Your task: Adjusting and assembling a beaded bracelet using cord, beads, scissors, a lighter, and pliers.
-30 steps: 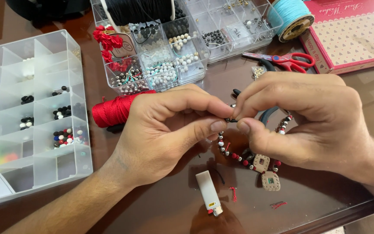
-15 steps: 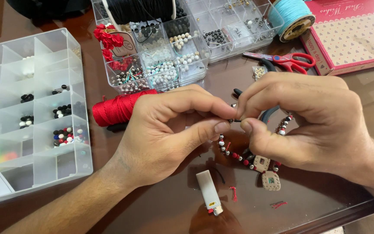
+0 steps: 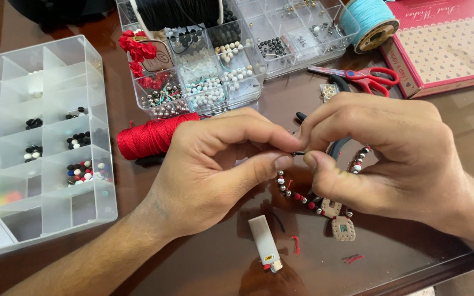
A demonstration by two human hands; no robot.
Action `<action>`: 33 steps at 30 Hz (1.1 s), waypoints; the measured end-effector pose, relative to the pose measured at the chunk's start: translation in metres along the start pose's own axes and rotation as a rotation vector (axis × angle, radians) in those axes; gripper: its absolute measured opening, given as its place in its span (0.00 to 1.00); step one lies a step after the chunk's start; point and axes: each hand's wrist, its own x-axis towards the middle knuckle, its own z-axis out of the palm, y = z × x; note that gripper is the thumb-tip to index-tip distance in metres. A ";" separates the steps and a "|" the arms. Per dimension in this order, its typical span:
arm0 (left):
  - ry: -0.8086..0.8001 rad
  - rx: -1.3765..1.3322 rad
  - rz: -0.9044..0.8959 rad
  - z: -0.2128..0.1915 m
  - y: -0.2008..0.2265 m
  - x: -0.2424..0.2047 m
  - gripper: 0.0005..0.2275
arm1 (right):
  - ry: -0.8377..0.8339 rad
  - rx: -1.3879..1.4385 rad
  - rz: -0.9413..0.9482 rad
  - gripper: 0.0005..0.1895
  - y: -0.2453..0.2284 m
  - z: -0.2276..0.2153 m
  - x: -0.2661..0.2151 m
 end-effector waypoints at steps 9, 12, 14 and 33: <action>0.005 0.067 0.031 0.001 0.000 0.000 0.05 | 0.010 -0.026 -0.022 0.07 0.001 0.002 -0.002; 0.017 0.089 0.035 0.002 0.001 0.000 0.05 | 0.019 -0.038 -0.042 0.07 0.002 0.003 -0.003; 0.030 0.113 0.067 0.003 0.001 -0.001 0.05 | 0.016 -0.043 -0.060 0.07 0.003 0.004 -0.004; 0.103 0.237 0.161 0.003 0.004 0.000 0.05 | 0.065 -0.126 -0.124 0.04 0.001 0.006 0.000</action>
